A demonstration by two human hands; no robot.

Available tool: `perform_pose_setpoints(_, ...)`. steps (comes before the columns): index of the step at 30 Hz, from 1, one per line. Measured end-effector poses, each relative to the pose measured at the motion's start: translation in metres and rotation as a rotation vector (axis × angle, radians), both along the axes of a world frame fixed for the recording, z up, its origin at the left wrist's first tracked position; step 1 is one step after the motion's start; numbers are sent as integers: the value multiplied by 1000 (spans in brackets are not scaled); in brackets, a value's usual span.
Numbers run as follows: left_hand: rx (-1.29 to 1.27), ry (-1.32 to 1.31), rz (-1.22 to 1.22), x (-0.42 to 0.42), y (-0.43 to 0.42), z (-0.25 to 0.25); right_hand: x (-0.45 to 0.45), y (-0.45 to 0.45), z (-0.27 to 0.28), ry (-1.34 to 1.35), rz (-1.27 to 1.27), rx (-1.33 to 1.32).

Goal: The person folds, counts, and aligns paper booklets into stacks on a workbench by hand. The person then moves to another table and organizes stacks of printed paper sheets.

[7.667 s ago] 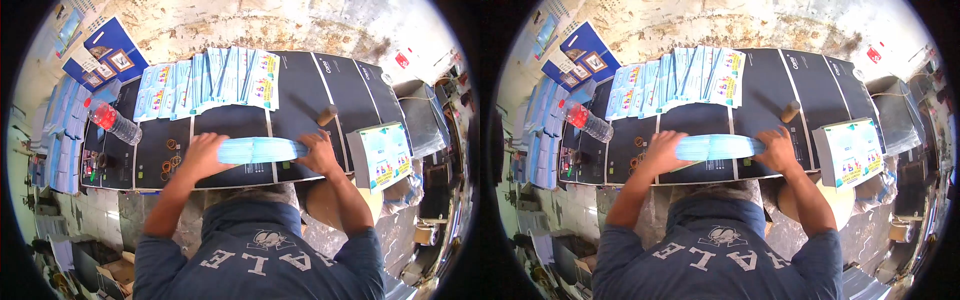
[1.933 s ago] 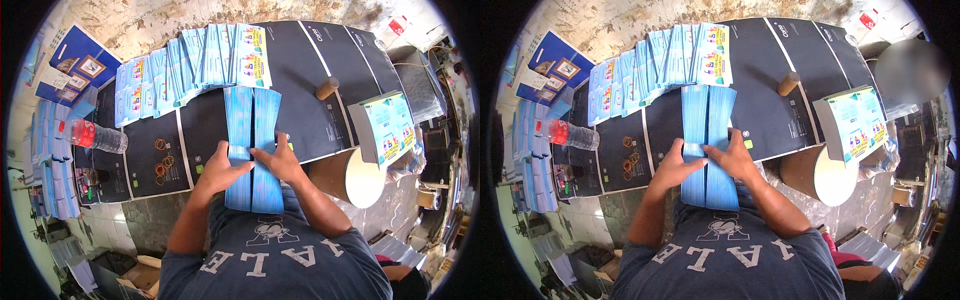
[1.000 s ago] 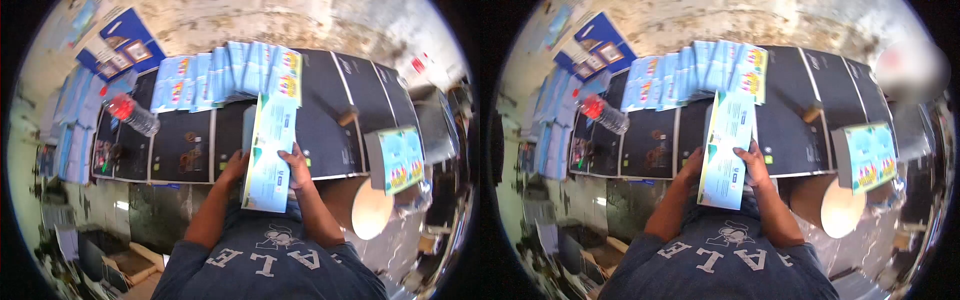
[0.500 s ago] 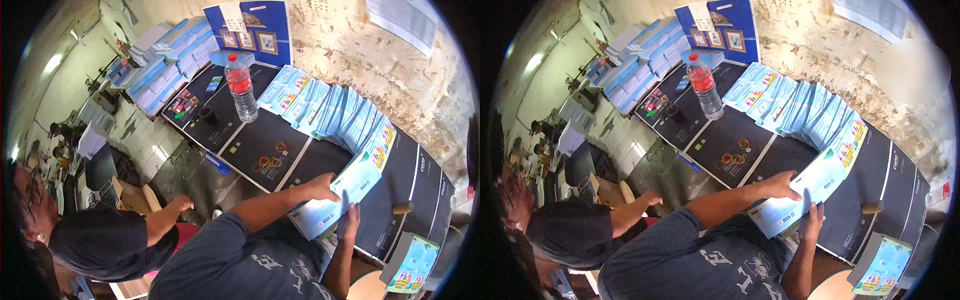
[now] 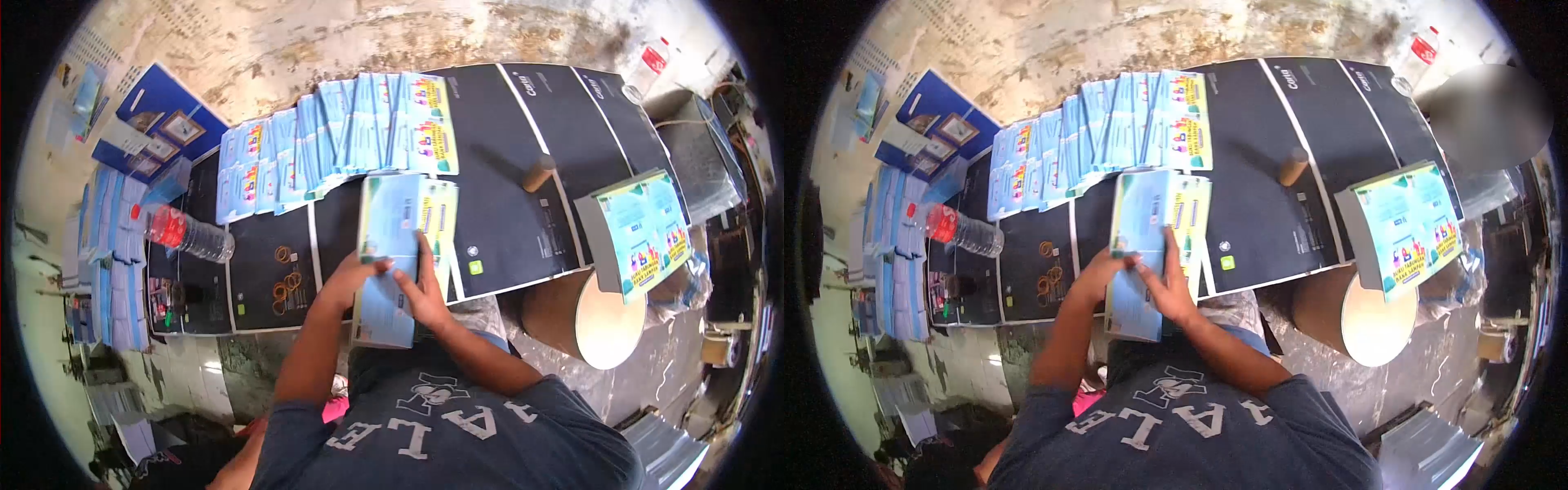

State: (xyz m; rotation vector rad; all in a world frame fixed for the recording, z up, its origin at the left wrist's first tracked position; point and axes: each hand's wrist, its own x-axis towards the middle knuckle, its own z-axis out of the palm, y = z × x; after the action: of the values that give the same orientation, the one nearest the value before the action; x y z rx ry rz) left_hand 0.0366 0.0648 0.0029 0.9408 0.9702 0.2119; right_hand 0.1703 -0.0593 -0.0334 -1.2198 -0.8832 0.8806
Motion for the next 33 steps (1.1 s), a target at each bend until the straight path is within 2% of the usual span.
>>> perform_pose_setpoints(2,89,25,-55,7,-3,-1,17,-1,2,285,-38,21)
perform_pose_setpoints(4,124,-59,13,9,-6,-5,51,-18,22,135,-314,-68)
perform_pose_setpoints(5,140,-42,-14,9,-5,-4,65,-16,-6,166,-378,-81)
perform_pose_setpoints(6,140,-42,-10,9,-2,-4,71,-10,-7,193,-436,-98)
perform_pose_setpoints(7,78,-49,-46,8,2,-4,56,-12,3,248,-363,8)
perform_pose_setpoints(8,16,-53,-88,7,1,-4,47,-10,-11,12,-260,-47)
perform_pose_setpoints(10,52,-79,-83,9,-3,3,34,6,-13,84,-191,48)
perform_pose_setpoints(11,79,-103,-60,9,-4,6,41,5,-15,170,-156,37)
perform_pose_setpoints(12,81,-90,-59,5,-3,2,61,-1,-7,110,-188,-27)
perform_pose_setpoints(14,60,-18,4,3,-2,-14,61,4,-6,410,-312,78)
perform_pose_setpoints(16,80,-13,-9,10,-4,-5,30,12,-18,32,-187,70)
perform_pose_setpoints(18,63,-21,-91,3,-7,13,14,10,-14,146,-124,41)
perform_pose_setpoints(19,230,17,-110,5,-10,18,17,12,-13,218,-97,65)
perform_pose_setpoints(20,322,-73,-70,7,-13,21,19,16,-19,352,-147,70)
perform_pose_setpoints(22,673,140,-192,8,-7,41,53,-2,23,180,-141,74)
perform_pose_setpoints(24,1022,555,-444,28,-16,108,106,-21,39,-241,-196,60)
perform_pose_setpoints(25,1122,623,-578,39,-18,126,127,-29,47,-312,-180,41)
perform_pose_setpoints(28,1266,659,-864,58,-16,113,166,-43,59,-431,-98,-34)
perform_pose_setpoints(29,1270,650,-867,58,-15,104,170,-49,64,-577,-35,-116)
perform_pose_setpoints(31,1430,622,-805,57,-15,90,169,-58,89,-837,16,-238)
perform_pose_setpoints(32,1422,617,-817,56,-17,86,160,-64,106,-831,15,-250)
perform_pose_setpoints(33,1441,581,-772,52,-19,82,151,-68,121,-1098,-18,-190)
